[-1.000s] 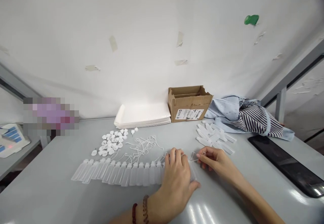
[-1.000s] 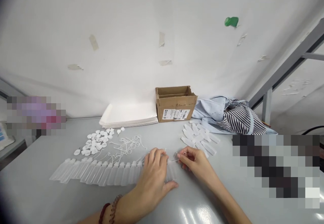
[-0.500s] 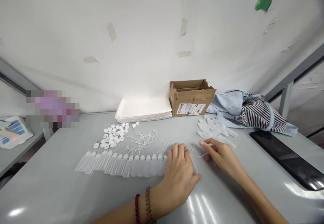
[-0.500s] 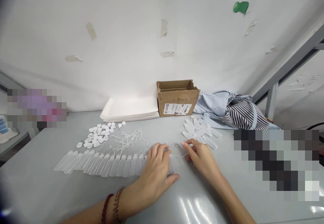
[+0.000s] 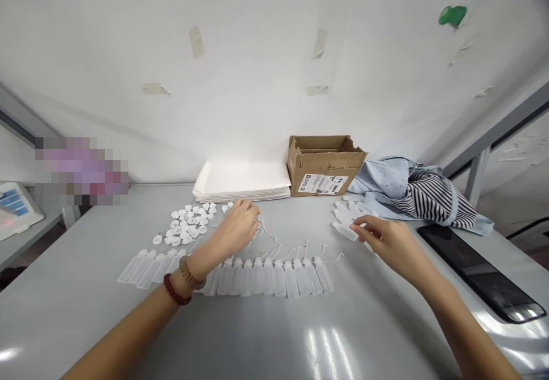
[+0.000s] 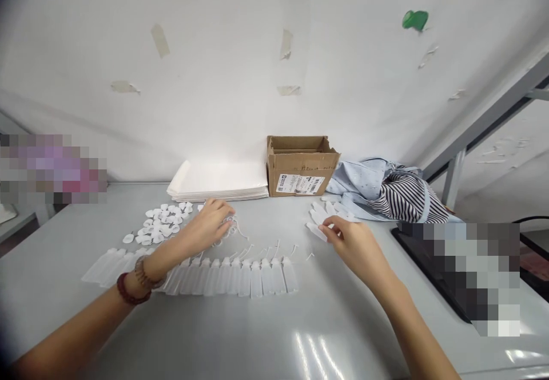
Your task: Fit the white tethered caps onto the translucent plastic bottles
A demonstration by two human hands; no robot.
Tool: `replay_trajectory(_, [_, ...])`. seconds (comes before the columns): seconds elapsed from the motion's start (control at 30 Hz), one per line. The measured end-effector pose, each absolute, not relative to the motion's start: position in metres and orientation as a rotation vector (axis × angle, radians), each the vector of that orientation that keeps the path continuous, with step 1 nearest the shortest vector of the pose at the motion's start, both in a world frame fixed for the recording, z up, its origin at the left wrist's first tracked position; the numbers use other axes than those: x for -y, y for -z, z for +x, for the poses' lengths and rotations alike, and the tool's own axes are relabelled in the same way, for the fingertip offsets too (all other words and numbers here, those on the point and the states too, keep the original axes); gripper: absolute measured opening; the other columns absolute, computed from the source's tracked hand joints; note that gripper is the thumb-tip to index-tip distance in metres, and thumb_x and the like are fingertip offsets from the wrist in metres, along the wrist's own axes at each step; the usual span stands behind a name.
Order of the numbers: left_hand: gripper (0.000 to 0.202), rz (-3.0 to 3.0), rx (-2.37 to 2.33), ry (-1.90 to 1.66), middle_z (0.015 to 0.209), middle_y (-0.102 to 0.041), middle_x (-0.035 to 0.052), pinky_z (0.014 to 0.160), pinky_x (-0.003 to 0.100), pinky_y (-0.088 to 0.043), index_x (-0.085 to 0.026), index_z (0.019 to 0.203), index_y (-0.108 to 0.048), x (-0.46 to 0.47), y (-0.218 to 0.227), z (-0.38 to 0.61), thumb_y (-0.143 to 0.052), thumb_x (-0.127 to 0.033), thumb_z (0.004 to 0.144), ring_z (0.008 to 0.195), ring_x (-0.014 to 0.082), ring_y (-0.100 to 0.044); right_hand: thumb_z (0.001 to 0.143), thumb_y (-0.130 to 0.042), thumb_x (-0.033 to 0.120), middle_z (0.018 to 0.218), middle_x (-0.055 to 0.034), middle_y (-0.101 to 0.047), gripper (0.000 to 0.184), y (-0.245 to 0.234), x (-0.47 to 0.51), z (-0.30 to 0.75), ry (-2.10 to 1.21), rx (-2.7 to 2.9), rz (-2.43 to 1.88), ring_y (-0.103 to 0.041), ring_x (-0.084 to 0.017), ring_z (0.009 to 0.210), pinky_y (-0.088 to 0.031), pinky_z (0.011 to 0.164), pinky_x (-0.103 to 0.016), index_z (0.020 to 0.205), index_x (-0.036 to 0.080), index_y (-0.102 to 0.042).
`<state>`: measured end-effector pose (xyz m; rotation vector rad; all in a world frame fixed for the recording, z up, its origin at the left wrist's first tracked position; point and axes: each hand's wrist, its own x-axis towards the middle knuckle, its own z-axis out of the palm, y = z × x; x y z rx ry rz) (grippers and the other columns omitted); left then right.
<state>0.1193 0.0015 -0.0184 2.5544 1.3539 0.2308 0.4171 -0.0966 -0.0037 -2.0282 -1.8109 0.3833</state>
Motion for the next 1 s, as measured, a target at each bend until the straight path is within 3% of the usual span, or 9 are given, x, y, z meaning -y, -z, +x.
replay_trajectory(0.2, [0.021,2.642,-1.265,-0.153,0.098,-0.065,0.0125,0.085,0.042,-0.040,-0.014,0.086,-0.067,-0.019,0.021,0.125,-0.047,-0.011,0.080,0.101,0.0307,-0.052,0.080,-0.048,0.019,0.086,-0.0059,-0.071,0.019,0.008,0.079,0.413,-0.266,2.040,-2.056,-0.063,-0.020,0.070,-0.043,0.060,-0.029,0.079,0.022,-0.067])
replay_trajectory(0.4, [0.021,2.616,-1.206,-0.196,0.086,-0.069,0.0112,0.080,0.041,-0.040,-0.016,0.071,-0.067,-0.023,0.014,0.131,-0.047,-0.012,0.079,0.095,0.0308,-0.057,0.078,-0.052,0.013,0.098,-0.0074,-0.069,0.022,0.011,0.076,0.399,-0.219,2.047,-2.156,-0.063,-0.018,0.069,-0.041,0.059,-0.028,0.090,0.019,-0.069])
replay_trajectory(0.53, [0.017,2.506,-1.214,-0.252,0.084,-0.071,0.0108,0.078,0.038,-0.042,-0.016,0.070,-0.068,-0.030,0.014,0.129,-0.053,-0.015,0.075,0.091,0.0298,-0.061,0.077,-0.055,0.014,0.102,-0.0105,-0.067,0.023,0.019,0.071,0.400,-0.174,1.998,-2.236,-0.065,-0.022,0.075,-0.040,0.059,-0.029,0.095,0.017,-0.068])
replay_trajectory(0.7, [0.013,2.249,-1.206,-0.372,0.075,-0.072,0.0065,0.070,0.030,-0.046,-0.015,0.069,-0.069,-0.034,0.014,0.119,-0.059,-0.023,0.073,0.076,0.0225,-0.065,0.076,-0.057,0.017,0.091,-0.0119,-0.070,0.018,0.026,0.067,0.403,-0.124,1.944,-2.282,-0.065,-0.025,0.076,-0.041,0.059,-0.030,0.090,0.016,-0.068])
replay_trajectory(0.8, [0.021,2.110,-1.168,-0.470,0.078,-0.073,0.0055,0.067,0.028,-0.048,-0.015,0.075,-0.070,-0.032,0.004,0.110,-0.061,-0.034,0.075,0.074,0.0198,-0.066,0.075,-0.058,0.018,0.089,-0.0124,-0.070,0.018,0.019,0.065,0.399,-0.071,1.924,-2.235,-0.064,-0.026,0.076,-0.043,0.061,-0.032,0.090,0.015,-0.068])
replay_trajectory(0.93, [0.026,1.827,-1.048,-0.761,0.086,-0.073,0.0051,0.079,0.030,-0.047,-0.017,0.078,-0.071,-0.027,-0.016,0.098,-0.069,-0.041,0.072,0.085,0.0196,-0.065,0.080,-0.057,0.028,0.096,-0.0080,-0.070,0.019,0.005,0.062,0.371,-0.014,1.923,-2.038,-0.062,-0.025,0.090,-0.047,0.072,-0.034,0.095,0.018,-0.065])
replay_trajectory(1.0, [0.025,1.689,-0.971,-0.890,0.086,-0.073,0.0051,0.083,0.032,-0.047,-0.017,0.078,-0.072,-0.023,-0.026,0.094,-0.073,-0.041,0.070,0.088,0.0195,-0.064,0.082,-0.057,0.033,0.096,-0.0062,-0.070,0.021,-0.002,0.061,0.348,-0.015,1.886,-1.910,-0.063,-0.022,0.086,-0.048,0.070,-0.033,0.097,0.020,-0.064])
